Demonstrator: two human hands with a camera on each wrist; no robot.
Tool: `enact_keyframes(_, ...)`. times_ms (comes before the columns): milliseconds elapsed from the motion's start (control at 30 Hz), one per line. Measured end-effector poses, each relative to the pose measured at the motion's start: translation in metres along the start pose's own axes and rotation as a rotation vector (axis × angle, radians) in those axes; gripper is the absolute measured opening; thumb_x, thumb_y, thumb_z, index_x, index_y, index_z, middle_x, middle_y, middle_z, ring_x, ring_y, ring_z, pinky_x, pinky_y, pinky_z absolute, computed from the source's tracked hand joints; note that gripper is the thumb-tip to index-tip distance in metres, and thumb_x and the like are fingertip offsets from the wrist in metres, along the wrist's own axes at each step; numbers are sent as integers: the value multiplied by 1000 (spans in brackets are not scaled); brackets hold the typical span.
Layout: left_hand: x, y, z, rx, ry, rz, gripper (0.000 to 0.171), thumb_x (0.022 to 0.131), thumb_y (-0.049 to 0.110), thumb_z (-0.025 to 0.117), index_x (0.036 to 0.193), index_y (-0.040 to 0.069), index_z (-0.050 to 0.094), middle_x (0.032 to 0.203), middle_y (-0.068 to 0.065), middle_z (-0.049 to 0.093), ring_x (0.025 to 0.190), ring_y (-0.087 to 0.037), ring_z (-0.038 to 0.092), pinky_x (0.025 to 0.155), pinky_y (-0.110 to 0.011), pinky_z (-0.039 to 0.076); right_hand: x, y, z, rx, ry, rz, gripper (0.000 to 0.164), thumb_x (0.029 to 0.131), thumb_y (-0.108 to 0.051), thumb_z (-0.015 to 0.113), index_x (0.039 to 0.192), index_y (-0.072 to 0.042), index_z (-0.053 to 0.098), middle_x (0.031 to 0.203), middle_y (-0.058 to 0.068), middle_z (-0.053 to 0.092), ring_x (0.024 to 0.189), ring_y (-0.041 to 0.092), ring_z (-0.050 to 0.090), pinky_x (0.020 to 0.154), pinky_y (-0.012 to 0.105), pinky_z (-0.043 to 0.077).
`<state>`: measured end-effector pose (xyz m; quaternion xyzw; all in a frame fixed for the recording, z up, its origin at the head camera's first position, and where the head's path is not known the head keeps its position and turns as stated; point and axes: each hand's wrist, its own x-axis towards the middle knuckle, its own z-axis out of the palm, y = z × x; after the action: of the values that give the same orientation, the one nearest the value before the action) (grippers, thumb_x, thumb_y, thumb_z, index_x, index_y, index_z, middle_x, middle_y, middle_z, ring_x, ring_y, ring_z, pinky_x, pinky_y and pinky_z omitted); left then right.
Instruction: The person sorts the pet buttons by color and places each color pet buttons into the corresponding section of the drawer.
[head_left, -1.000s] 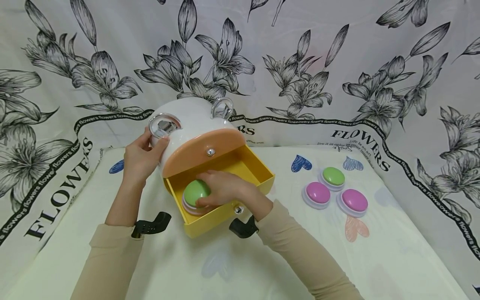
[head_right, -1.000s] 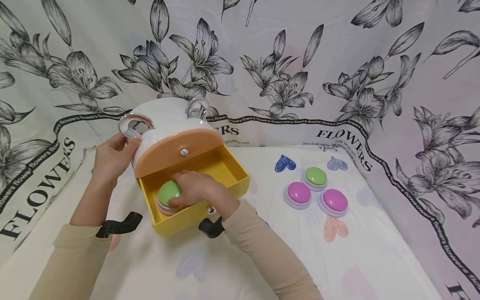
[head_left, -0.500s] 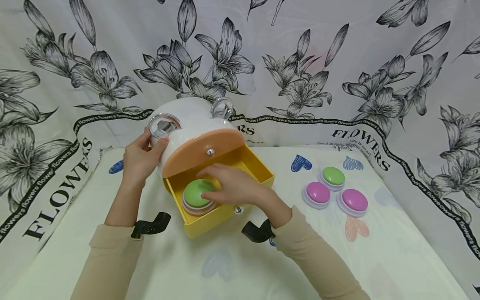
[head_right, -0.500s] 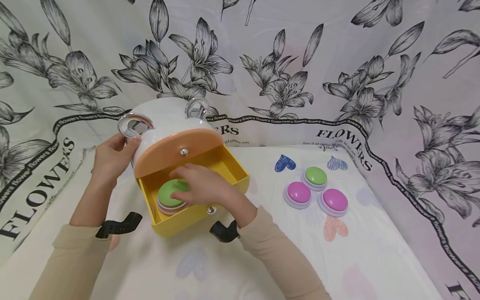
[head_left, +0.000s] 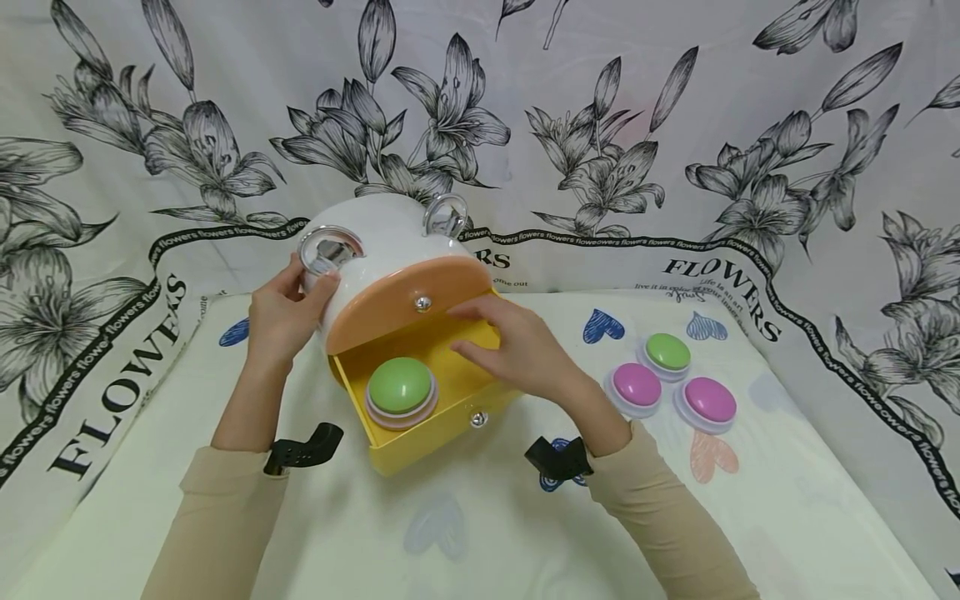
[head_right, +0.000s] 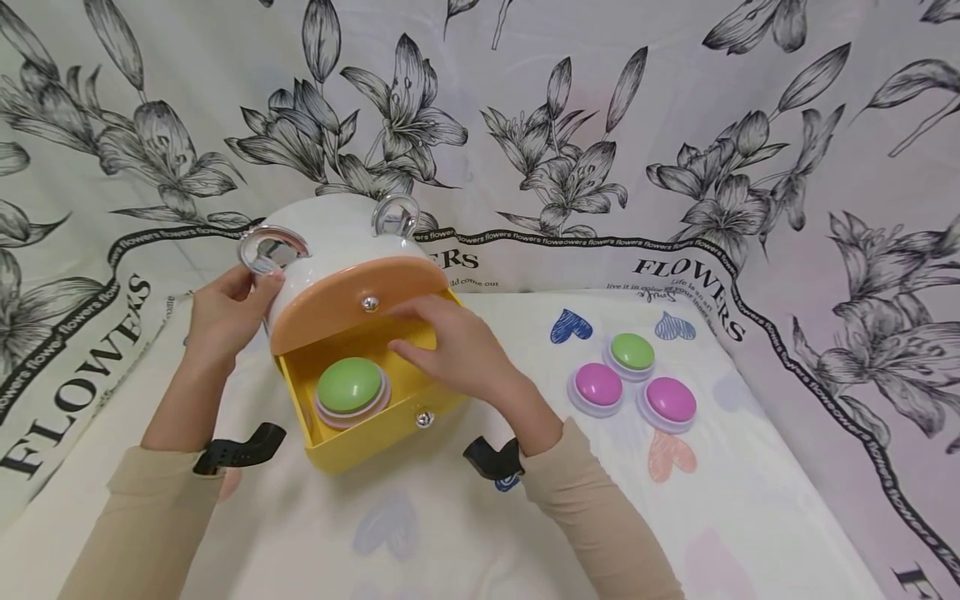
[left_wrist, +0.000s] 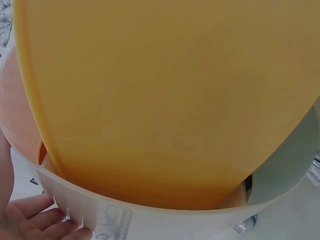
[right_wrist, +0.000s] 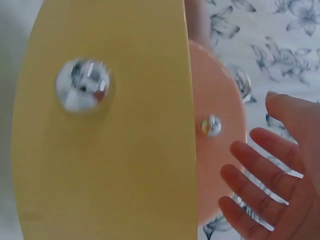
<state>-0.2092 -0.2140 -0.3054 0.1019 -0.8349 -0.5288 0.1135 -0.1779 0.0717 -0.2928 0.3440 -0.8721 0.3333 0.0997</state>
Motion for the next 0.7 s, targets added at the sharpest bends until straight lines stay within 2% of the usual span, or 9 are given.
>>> enact_keyframes(233,0,0,0,-5,-6,3,76,83,55,56,145,21,26,150,7,24,132,-16,35,102,-35,39,-10,32,-16,-10,110,114,36,85,-22,66,119,-10,58,116,3,62,108,17,56,93,36,48)
enact_keyframes(433,0,0,0,-1,-5,0,76,84,55,55,145,21,26,150,7,24,133,-15,34,102,-35,39,-22,66,-23,-5,202,204,40,86,-22,65,124,-12,54,115,4,63,109,19,56,92,39,48)
enact_keyframes(700,1,-2,0,-4,-11,14,75,85,52,56,145,20,25,150,4,23,134,-19,31,104,-37,37,-43,109,-33,-47,276,327,46,87,-21,64,129,-10,49,116,9,62,110,25,56,91,43,48)
